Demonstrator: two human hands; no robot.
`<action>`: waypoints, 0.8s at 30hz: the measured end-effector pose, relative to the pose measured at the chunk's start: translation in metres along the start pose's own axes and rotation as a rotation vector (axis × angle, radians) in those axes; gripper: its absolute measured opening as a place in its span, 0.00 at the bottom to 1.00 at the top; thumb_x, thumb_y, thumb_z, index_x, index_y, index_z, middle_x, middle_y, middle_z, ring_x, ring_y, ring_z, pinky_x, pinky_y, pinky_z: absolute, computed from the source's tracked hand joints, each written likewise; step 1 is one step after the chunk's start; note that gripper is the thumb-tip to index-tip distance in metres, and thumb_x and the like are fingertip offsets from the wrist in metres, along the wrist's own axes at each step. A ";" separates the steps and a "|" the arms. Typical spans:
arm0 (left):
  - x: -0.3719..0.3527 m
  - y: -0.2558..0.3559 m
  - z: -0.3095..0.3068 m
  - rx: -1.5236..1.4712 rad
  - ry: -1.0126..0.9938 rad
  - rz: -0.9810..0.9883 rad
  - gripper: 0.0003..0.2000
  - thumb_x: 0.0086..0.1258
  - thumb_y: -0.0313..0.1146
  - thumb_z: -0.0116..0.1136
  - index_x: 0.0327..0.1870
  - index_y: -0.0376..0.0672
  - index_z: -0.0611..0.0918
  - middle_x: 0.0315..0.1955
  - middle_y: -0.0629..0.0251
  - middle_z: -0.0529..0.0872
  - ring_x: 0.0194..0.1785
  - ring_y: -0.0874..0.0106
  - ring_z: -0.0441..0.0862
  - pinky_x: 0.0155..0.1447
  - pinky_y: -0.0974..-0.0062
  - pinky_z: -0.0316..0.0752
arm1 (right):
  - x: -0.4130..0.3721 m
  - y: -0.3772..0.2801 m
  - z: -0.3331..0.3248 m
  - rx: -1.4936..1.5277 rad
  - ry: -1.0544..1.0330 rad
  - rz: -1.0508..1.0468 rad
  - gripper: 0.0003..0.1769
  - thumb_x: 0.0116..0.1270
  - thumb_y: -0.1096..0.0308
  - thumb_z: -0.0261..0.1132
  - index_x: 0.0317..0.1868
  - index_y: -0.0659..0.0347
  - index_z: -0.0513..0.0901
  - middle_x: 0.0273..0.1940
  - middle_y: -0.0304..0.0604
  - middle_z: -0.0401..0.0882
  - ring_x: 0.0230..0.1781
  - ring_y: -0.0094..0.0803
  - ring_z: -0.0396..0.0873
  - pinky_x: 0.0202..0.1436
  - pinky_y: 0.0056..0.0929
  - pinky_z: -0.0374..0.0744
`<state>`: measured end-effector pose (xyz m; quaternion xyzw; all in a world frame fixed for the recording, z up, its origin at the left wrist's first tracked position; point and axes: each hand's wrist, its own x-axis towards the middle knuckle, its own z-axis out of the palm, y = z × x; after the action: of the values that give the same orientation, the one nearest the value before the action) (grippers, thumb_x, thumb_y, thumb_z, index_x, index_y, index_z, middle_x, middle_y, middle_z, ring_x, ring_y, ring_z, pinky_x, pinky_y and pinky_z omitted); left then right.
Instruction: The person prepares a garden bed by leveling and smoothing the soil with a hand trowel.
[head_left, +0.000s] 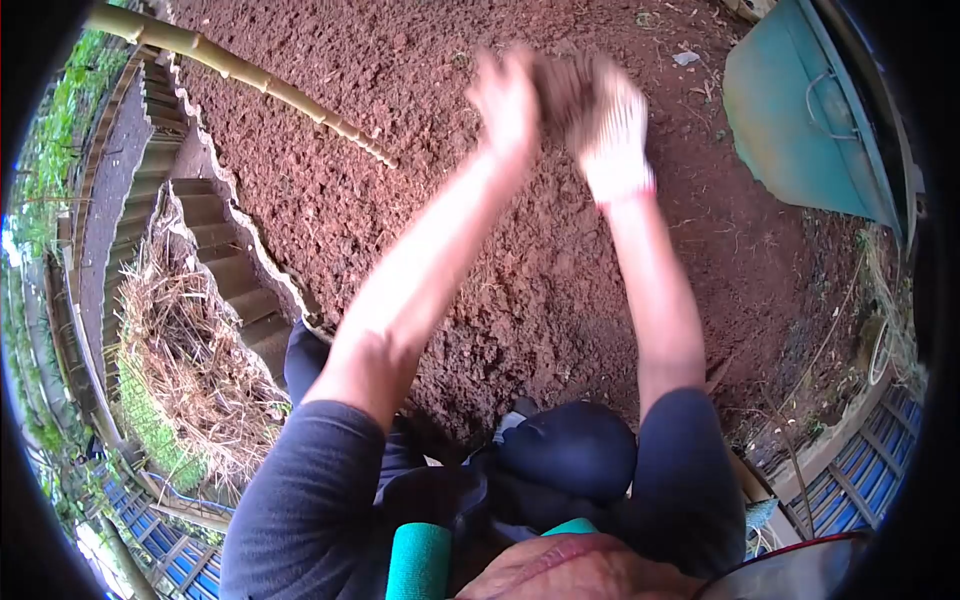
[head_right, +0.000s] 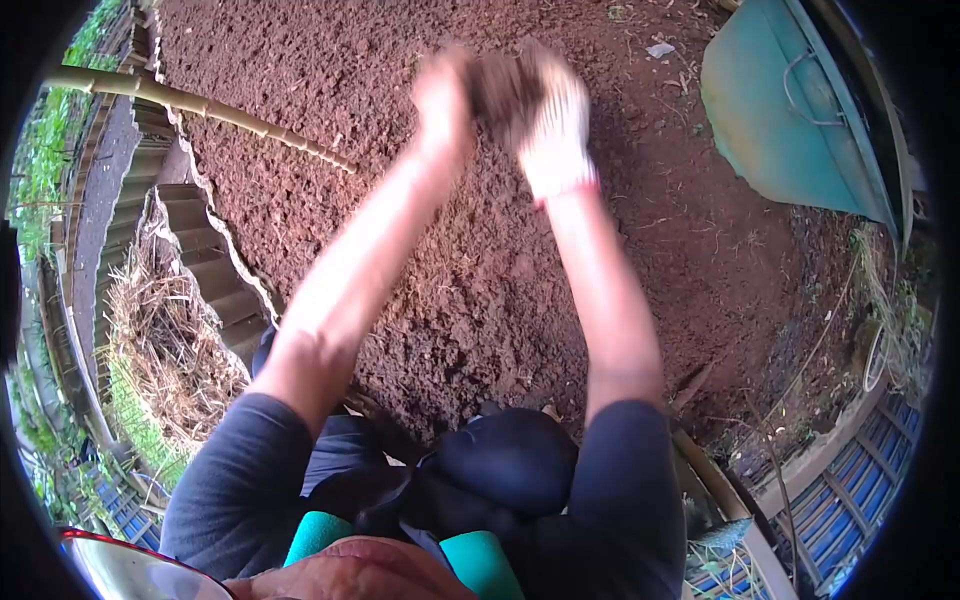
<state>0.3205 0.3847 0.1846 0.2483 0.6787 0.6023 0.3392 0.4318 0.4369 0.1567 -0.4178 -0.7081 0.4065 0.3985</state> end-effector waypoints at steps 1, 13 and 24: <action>0.042 0.022 -0.008 -0.024 0.084 -0.116 0.46 0.70 0.64 0.40 0.77 0.39 0.43 0.73 0.31 0.35 0.74 0.35 0.48 0.70 0.38 0.58 | 0.042 0.003 0.008 -0.005 0.176 -0.086 0.22 0.68 0.55 0.59 0.53 0.64 0.76 0.53 0.49 0.76 0.56 0.40 0.73 0.62 0.37 0.72; -0.117 -0.090 -0.283 0.675 0.230 0.076 0.07 0.61 0.31 0.66 0.34 0.35 0.87 0.29 0.60 0.85 0.31 0.72 0.78 0.37 0.71 0.75 | -0.160 0.143 -0.128 -1.192 0.299 -0.005 0.20 0.67 0.54 0.61 0.53 0.57 0.80 0.60 0.51 0.74 0.59 0.51 0.74 0.61 0.46 0.73; -0.169 -0.183 -0.404 -0.062 0.448 -0.878 0.21 0.72 0.48 0.44 0.55 0.43 0.78 0.49 0.56 0.81 0.54 0.58 0.78 0.53 0.51 0.80 | -0.251 0.143 -0.149 -0.725 -0.204 0.445 0.29 0.69 0.37 0.52 0.60 0.46 0.78 0.59 0.43 0.76 0.62 0.46 0.72 0.69 0.44 0.67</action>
<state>0.1360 -0.0316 0.0490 -0.2070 0.7573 0.4607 0.4139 0.6883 0.2890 0.0223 -0.6309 -0.7333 0.2471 0.0568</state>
